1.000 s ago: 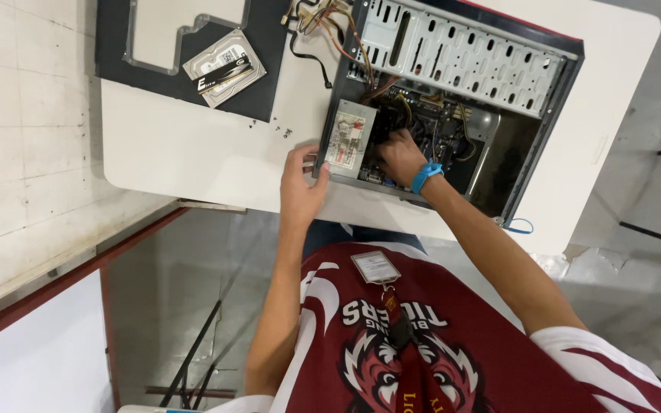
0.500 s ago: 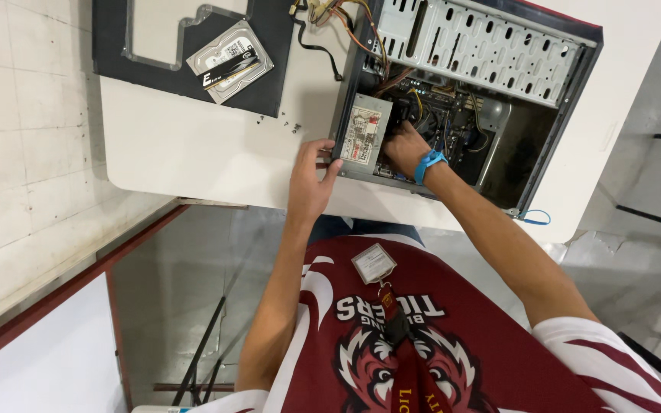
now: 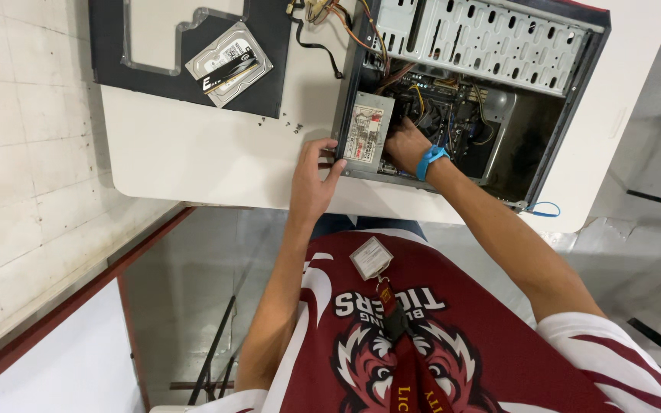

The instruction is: The person removes a power supply unit from a desktop computer case, then reconnects internal cables to the motherboard and other components. They handle the power supply, motherboard, and various cables, organizing connections inside the open case.

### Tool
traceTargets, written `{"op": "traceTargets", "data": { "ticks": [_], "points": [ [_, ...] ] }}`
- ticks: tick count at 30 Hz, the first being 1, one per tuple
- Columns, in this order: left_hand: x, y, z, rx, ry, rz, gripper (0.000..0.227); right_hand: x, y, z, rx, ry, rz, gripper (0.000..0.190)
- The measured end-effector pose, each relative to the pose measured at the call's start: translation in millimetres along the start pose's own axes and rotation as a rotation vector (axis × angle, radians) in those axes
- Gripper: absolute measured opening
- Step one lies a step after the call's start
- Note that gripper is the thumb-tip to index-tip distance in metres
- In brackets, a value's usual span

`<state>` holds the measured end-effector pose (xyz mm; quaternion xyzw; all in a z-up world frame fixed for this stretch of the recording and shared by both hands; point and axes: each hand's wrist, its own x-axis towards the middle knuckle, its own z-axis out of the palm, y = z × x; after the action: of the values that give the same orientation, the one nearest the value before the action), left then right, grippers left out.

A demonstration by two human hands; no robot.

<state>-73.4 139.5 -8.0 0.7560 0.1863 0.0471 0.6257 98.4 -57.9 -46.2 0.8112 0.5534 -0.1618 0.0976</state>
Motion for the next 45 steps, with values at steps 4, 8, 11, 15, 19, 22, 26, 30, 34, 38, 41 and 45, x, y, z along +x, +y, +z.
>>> {"op": "traceTargets", "data": {
  "ticks": [4,8,11,15,19,22,26,30,34,38,41,45],
  "points": [
    [0,-2,0,0.004,-0.016,-0.001,0.033,0,1,14,-0.012,-0.002,0.009,0.015],
    [0,-3,-2,0.006,-0.024,0.008,0.032,3,0,14,0.055,0.051,0.004,0.014],
    [1,-2,-1,0.001,-0.027,0.007,0.033,5,0,15,0.093,0.028,0.013,0.016],
    [-1,1,-2,-0.014,-0.024,-0.014,0.034,8,-2,16,0.100,-0.038,0.019,0.017],
    [0,3,-3,0.003,-0.039,-0.013,0.034,6,-1,16,0.083,-0.001,0.047,0.017],
    [0,2,-2,0.013,-0.035,-0.023,0.033,5,-1,19,0.099,-0.029,0.079,0.022],
    [1,2,-3,0.025,-0.044,-0.016,0.034,9,-4,19,0.088,-0.085,0.117,0.020],
    [12,8,-12,0.028,-0.102,-0.187,0.045,12,-3,16,0.195,-0.078,0.116,0.022],
    [70,27,-19,0.001,-0.058,-0.273,0.040,1,1,13,0.137,-0.102,0.067,0.017],
    [144,45,-2,-0.075,-0.026,-0.331,0.049,-47,4,-26,0.715,0.012,0.173,0.024],
    [180,69,24,-0.289,0.039,-0.346,0.057,-88,-2,-48,1.081,0.137,0.346,0.032],
    [180,95,52,-0.486,0.175,-0.093,0.054,-127,-16,-60,1.346,0.265,0.518,0.032]
  ]
}}
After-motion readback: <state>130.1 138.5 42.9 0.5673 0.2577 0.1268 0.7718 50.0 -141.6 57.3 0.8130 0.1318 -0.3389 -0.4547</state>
